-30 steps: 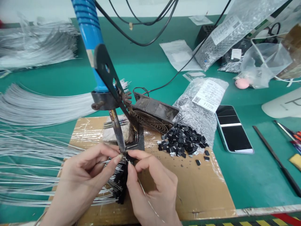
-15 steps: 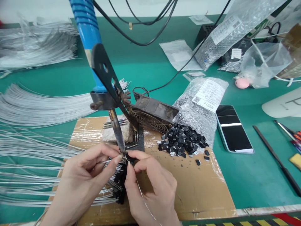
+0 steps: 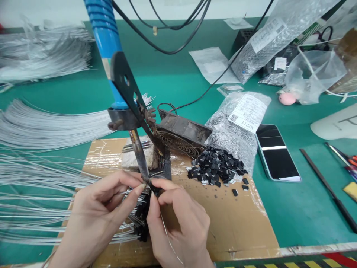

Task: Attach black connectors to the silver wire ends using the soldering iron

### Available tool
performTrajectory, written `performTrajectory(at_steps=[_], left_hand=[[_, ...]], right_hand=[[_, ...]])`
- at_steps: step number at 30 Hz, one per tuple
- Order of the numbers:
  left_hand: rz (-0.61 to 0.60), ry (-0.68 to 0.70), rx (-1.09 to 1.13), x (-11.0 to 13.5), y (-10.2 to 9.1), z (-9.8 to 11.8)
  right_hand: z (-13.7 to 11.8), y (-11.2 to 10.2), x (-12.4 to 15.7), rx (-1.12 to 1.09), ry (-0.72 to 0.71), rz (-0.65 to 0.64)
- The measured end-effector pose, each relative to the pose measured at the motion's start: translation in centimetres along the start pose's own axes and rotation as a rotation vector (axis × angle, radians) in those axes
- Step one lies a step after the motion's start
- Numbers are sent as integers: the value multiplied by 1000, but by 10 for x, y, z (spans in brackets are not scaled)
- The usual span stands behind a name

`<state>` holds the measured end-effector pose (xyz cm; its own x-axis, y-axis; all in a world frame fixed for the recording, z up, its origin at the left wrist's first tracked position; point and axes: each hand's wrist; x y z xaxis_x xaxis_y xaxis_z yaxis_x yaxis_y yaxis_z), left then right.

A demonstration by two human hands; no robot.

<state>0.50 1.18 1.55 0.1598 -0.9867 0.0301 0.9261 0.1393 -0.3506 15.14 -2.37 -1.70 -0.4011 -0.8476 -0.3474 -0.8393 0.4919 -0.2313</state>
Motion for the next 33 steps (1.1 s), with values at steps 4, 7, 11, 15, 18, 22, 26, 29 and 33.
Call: performTrajectory(at_steps=[4,7,11,15,18,22,26,29,33], left_hand=[[-9,-11,2,0,1,-3],[-16,-21,-3,0,1,-5],[-15,-10,-3,0,-1,-2],[-6,0,12,0,-1,-1],[-1,13,15,1,-1,-2],[-2,19,16,1,-1,-4],[0,-9,47,0,0,-6],[-2,-19,64,0,0,-7],[5,-27,76,-1,0,-6]], right_hand=[[0,0,-1,-5,-22,2],[1,1,-2,-5,-41,5],[2,1,-2,5,-72,6],[1,1,-2,13,-96,13],[-1,2,-3,2,-124,39],[-1,2,-3,-18,-137,56],[2,3,-2,-23,-135,48],[3,3,-2,-23,-145,53],[3,4,-4,1,-183,50]])
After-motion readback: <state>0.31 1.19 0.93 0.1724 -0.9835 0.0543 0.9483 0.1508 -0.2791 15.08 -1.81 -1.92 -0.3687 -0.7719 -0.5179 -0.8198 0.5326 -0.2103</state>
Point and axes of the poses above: each hand's wrist, its own x-axis away from the middle knuckle, its own y-axis out of the palm, z = x × y, and after that the axes turned 12 degrees about z, right-handed
